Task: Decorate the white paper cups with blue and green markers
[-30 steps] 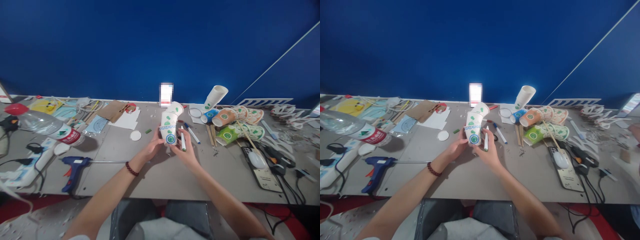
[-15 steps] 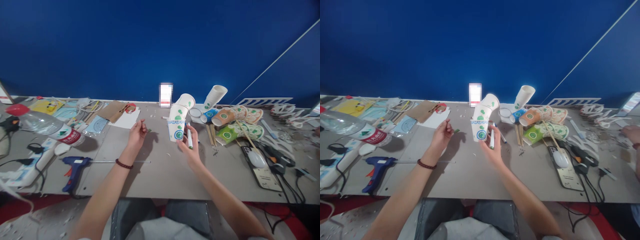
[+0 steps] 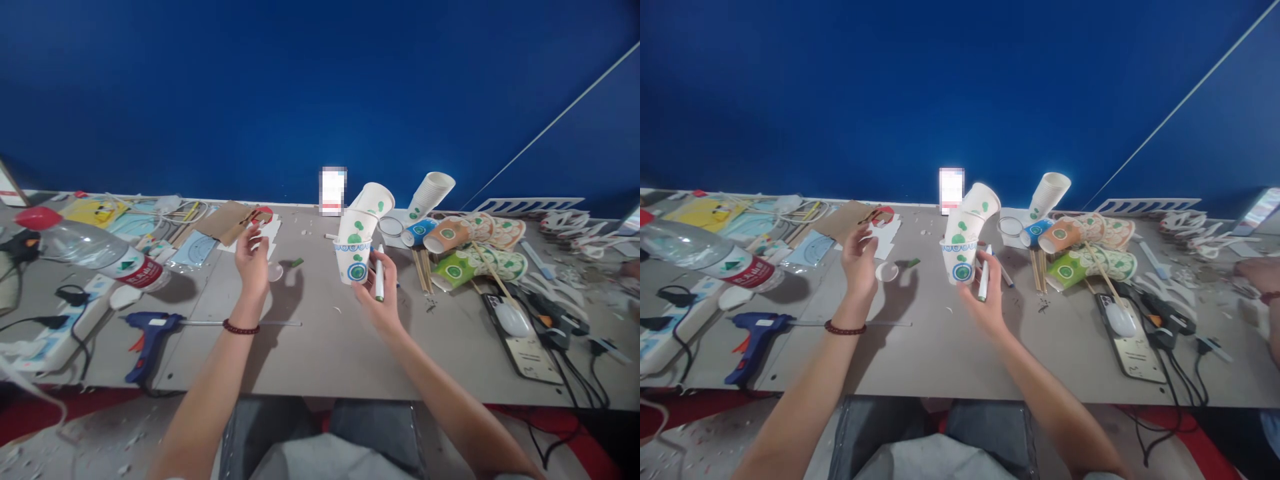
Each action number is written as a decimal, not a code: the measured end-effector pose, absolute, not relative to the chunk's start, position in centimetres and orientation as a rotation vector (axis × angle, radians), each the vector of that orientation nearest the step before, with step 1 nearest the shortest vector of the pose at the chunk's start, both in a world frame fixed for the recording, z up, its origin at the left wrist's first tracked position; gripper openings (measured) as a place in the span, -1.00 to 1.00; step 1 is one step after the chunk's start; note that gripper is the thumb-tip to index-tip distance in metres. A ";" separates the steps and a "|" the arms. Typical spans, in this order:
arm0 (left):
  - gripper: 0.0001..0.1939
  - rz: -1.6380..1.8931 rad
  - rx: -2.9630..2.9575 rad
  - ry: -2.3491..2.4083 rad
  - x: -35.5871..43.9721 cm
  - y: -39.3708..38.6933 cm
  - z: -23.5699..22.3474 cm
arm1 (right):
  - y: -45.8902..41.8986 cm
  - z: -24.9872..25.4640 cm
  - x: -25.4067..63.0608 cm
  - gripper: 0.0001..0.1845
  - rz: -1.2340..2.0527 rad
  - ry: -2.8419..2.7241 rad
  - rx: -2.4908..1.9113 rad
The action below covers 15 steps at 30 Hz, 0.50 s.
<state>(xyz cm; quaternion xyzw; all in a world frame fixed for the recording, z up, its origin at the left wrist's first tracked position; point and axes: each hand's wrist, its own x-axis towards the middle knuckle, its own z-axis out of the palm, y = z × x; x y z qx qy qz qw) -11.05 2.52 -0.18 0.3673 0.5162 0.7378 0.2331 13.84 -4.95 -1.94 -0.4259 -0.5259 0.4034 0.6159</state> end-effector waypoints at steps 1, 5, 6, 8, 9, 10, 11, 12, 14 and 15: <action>-0.77 1.966 1.154 1.408 -10.5 2.1 0.0 | -5.0 -2.0 13.8 -0.35 0.909 -1.244 -0.981; -0.85 1.768 1.723 1.336 -8.3 0.1 0.7 | -5.1 -2.2 13.9 -0.29 0.850 -1.372 -1.029; -0.86 1.735 1.803 1.300 -7.9 -0.4 0.8 | -5.1 -2.2 13.9 -0.27 0.838 -1.405 -1.043; -0.85 1.685 1.931 1.263 -7.1 -1.0 0.9 | -5.1 -2.3 14.0 -0.23 0.803 -1.465 -1.065; -0.86 1.657 1.994 1.248 -6.9 -1.2 0.9 | -5.1 -2.3 14.1 -0.21 0.783 -1.489 -1.075; -0.86 1.645 2.046 1.237 -6.7 -1.3 0.9 | -5.2 -2.2 14.1 -0.21 0.763 -1.508 -1.085; -0.87 1.645 2.091 1.227 -6.5 -1.3 0.9 | -5.2 -2.2 14.1 -0.22 0.748 -1.523 -1.093; -0.88 1.655 2.128 1.220 -6.4 -1.3 0.8 | -5.2 -2.1 14.2 -0.23 0.737 -1.536 -1.099; -0.90 1.695 2.186 1.223 -6.4 -1.2 0.7 | -5.3 -1.9 14.1 -0.25 0.725 -1.557 -1.104; -0.91 1.711 2.214 1.228 -6.4 -1.2 0.7 | -5.3 -1.8 14.1 -0.25 0.722 -1.566 -1.105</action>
